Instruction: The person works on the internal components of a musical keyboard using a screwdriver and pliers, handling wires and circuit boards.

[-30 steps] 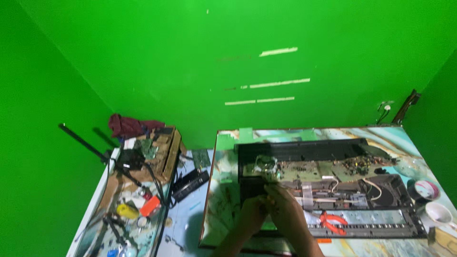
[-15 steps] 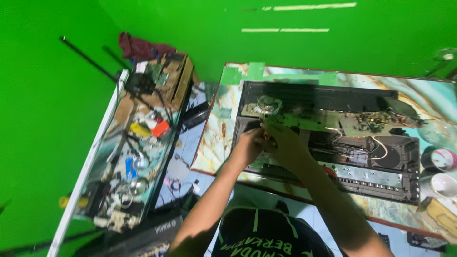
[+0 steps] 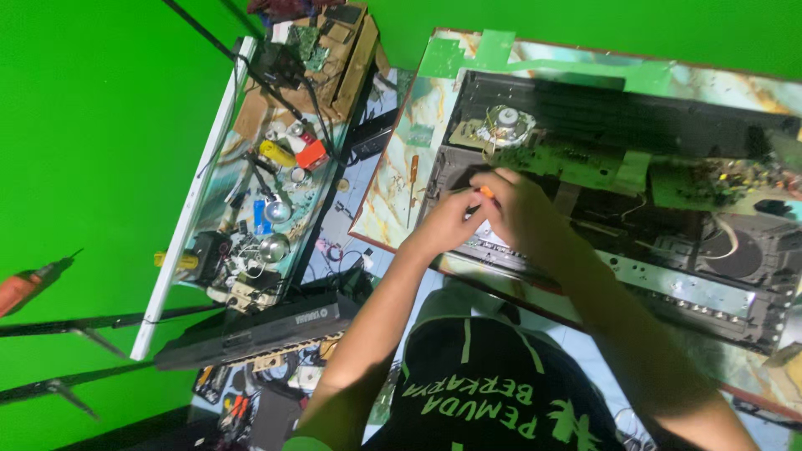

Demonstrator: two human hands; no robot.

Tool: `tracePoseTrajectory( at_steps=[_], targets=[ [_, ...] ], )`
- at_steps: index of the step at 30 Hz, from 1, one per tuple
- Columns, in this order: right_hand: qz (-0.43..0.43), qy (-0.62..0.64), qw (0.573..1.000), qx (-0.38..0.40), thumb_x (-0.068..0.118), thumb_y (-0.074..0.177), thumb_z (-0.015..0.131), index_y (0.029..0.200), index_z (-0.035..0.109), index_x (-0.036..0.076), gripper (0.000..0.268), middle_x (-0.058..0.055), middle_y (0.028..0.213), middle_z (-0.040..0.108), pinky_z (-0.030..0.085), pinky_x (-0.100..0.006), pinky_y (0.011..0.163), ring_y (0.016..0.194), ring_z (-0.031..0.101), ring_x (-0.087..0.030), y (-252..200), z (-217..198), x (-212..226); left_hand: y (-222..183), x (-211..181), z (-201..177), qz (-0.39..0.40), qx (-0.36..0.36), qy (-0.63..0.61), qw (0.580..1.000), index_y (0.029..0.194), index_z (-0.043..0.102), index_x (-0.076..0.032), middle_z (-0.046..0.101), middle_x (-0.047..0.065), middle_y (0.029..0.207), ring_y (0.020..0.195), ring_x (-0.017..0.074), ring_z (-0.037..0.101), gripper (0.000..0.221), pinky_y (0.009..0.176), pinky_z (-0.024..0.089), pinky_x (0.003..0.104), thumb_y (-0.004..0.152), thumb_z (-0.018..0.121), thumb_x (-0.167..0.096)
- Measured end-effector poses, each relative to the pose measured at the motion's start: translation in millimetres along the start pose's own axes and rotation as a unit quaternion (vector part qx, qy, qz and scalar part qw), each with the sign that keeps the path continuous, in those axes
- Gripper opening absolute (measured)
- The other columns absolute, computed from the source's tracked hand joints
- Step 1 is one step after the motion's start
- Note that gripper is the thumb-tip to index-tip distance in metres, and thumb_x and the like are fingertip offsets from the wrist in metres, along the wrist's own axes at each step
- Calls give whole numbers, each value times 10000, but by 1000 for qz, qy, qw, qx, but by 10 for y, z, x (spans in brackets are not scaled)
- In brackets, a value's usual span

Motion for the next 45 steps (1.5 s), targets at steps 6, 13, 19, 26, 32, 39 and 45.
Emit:
tracePoseTrajectory(
  at_steps=[6,13,19,26,32,39,45],
  targets=[
    [17,-10,1000,-8,225,855,791,1181,584,-43,470,-236,1074,606,535,-437,792,958,657,-371,11,-64,-31,-69,188,-28,-83,-35,73,993,1194,684,-26,733,219,971,946,390,726,355,808,583,398,856,725,-124],
    [-100,9,995,28,3,788,699,1218,536,33,461,-212,1136,595,549,-404,862,1043,626,-306,104,-51,159,-26,135,79,-9,12,7,1000,1123,648,6,727,201,948,886,379,710,226,775,549,402,920,677,-87],
    [110,128,986,3,33,892,639,1399,458,2,540,-136,1092,638,542,-353,696,806,656,-209,-187,133,-685,111,219,-2,-32,-19,73,997,936,689,4,707,190,762,651,337,709,148,608,530,374,939,759,-126],
    [50,111,993,7,85,902,718,1105,604,-28,259,-176,981,690,566,-413,714,859,711,-289,-822,1180,-1622,417,133,437,17,85,33,996,1081,722,-9,741,178,793,734,292,787,203,679,602,342,891,651,-10],
    [151,-60,986,-31,95,1000,610,1021,634,-56,155,-233,878,692,540,-433,731,826,707,-370,-888,1546,-2009,422,281,430,-49,84,-35,995,1258,650,-36,764,175,993,679,289,795,357,641,624,333,906,689,-78],
    [255,108,961,-25,124,1090,506,1060,690,-14,232,-138,889,772,582,-320,775,818,771,-218,-862,1556,-2004,-90,1038,164,-117,-59,56,990,1035,695,-21,740,182,933,821,315,750,116,739,581,383,927,679,-63],
    [233,273,930,-79,162,1115,505,1083,634,-56,255,-156,934,736,593,-291,795,853,747,-193,-890,1539,-1953,-374,1346,400,-140,0,117,983,1011,700,-43,720,195,977,907,409,714,122,809,566,453,901,690,-94]
  ],
)
Point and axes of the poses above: each hand's wrist, its own y-axis towards the middle knuckle, its own z-axis out of the palm, x = y × z, the point moved 7 cm from there along y, towards the middle knuckle
